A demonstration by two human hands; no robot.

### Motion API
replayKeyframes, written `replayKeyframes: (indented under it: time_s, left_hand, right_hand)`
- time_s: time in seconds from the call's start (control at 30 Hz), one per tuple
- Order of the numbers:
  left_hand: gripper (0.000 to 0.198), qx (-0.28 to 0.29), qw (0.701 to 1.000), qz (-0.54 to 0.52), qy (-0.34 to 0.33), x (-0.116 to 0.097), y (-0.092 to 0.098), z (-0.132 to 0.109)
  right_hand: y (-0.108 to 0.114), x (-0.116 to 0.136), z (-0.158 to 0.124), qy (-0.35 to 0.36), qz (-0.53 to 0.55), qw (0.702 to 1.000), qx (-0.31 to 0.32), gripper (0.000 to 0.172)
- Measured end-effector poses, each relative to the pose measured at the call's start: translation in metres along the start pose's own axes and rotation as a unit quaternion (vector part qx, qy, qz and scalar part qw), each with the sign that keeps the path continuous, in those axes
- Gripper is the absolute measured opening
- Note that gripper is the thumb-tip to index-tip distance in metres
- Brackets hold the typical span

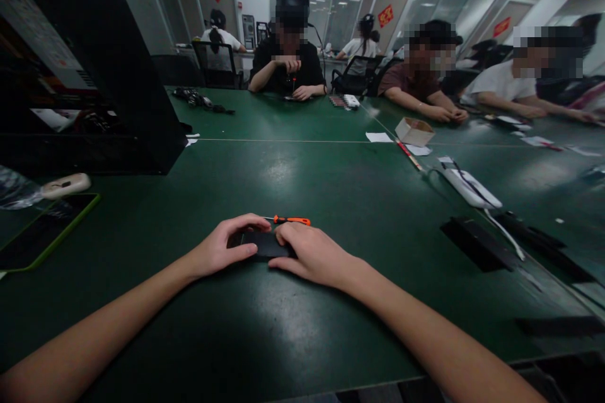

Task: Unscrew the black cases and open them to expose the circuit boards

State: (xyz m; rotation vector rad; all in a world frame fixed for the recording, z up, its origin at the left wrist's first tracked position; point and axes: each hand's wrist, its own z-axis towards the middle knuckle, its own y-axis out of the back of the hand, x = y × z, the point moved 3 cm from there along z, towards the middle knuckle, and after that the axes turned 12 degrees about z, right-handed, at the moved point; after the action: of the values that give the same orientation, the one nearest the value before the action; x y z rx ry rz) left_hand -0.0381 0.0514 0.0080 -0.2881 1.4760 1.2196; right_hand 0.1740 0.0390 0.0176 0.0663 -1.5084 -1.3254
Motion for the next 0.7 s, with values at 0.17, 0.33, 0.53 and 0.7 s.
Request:
replayKeyframes:
  time_s: [0.17,0.33,0.53,0.7]
  left_hand:
    - [0.042,-0.003,0.994,0.109,-0.023,-0.007,-0.004,-0.001]
    - [0.04,-0.009,0.989,0.145,-0.003,-0.008,-0.007,-0.002]
    - [0.039,-0.007,0.987,0.161,0.015,-0.009,-0.008,-0.002]
    - [0.036,-0.016,0.985,0.171,0.007,-0.012,-0.008,-0.002]
  right_hand:
    - [0.02,-0.03,-0.006,0.003,-0.032,0.992,-0.125,0.029]
    - [0.016,-0.059,-0.001,-0.042,-0.038,0.993,-0.102,0.029]
    - [0.012,-0.06,0.003,-0.066,0.046,0.988,-0.136,0.024]
    - [0.015,-0.069,0.0,-0.114,0.197,0.938,-0.263,0.032]
